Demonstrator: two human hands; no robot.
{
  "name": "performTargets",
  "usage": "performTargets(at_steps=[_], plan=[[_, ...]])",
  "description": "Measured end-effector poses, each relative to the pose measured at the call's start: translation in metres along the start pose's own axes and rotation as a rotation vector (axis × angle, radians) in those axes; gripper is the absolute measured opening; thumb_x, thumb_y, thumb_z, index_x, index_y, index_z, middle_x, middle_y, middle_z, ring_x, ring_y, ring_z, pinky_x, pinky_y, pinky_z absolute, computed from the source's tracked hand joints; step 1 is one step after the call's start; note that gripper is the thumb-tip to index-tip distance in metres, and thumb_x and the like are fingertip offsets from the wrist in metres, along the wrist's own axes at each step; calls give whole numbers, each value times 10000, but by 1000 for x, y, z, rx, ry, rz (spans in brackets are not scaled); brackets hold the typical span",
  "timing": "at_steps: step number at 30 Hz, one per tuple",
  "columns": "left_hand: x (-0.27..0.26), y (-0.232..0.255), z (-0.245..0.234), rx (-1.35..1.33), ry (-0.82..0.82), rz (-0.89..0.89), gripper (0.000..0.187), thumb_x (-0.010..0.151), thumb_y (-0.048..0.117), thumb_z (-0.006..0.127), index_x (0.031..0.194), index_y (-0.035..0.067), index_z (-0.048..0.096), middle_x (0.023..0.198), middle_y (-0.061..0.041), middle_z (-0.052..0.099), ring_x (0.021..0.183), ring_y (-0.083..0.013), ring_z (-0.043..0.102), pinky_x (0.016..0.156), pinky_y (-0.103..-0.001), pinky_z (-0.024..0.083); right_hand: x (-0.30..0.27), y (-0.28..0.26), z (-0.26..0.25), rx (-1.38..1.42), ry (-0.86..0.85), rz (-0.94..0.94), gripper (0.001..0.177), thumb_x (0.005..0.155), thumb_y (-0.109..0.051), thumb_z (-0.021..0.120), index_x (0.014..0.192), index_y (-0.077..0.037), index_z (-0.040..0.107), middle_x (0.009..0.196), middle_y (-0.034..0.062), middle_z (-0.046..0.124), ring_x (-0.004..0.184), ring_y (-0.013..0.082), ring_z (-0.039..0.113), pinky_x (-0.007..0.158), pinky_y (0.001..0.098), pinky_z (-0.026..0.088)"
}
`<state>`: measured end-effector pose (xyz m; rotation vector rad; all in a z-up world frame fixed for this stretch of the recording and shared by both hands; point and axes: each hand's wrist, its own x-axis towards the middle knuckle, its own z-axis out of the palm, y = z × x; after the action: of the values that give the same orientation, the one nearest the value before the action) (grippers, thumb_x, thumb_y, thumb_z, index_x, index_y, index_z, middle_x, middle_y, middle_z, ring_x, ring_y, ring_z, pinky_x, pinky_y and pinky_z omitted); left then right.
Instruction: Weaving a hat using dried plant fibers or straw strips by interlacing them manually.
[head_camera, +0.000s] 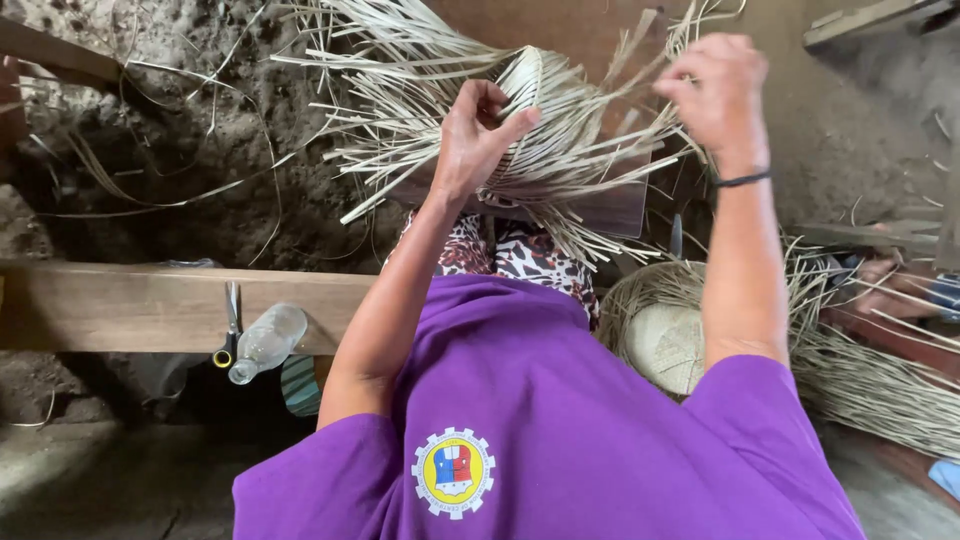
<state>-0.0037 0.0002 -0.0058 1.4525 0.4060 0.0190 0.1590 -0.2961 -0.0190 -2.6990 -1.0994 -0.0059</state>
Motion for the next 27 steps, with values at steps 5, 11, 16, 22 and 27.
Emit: performTargets(at_steps=[5, 11, 16, 22, 27], plan=[[-9, -18, 3, 153, 119, 204, 442, 753, 520, 650, 866, 144, 448, 835, 14, 434, 753, -116, 390, 656, -264, 361, -56, 103, -14, -381, -5, 211, 218, 698, -177, 593, 801, -275, 759, 706, -110, 640, 797, 94, 611, 504, 333, 422], [-57, -52, -19, 347, 216, 826, 247, 905, 174, 634, 799, 63, 440, 752, -56, 481, 663, -179, 413, 546, -302, 373, -11, -15, -104, -57, 435, -8, 352, 916, -29, 811, 956, 66, 474, 987, 189, 471, 874, 338, 426, 760, 439, 369], [-76, -81, -34, 427, -94, -175, 1048, 714, 782, 309, 1446, 37, 236, 1448, -302, 166, 1378, -393, 159, 1083, -596, 197, 62, -127, -106, 405, -280, -135, 623, 823, -302, 741, 1310, 28, 535, 1304, 199, 544, 1190, 304, 486, 971, 390, 338], [-31, -142, -14, 109, 104, 162, 757, 896, 593, 435, 1433, 73, 318, 1519, -161, 250, 1421, -286, 177, 1169, -429, 82, 143, -181, -26, 201, -802, 6, 1161, 624, -501, 758, 1485, -52, 121, 1453, 220, 329, 1321, 334, 343, 1050, 379, 286], [-1, -134, -10, -15, 81, 111, 819, 764, 528, 617, 1396, 77, 355, 1447, -142, 377, 1350, -273, 329, 1134, -405, 214, 171, -195, 1, 128, -982, 18, 1266, 566, -609, 680, 1492, -109, -24, 1528, 155, 197, 1355, 320, 295, 1052, 387, 301]])
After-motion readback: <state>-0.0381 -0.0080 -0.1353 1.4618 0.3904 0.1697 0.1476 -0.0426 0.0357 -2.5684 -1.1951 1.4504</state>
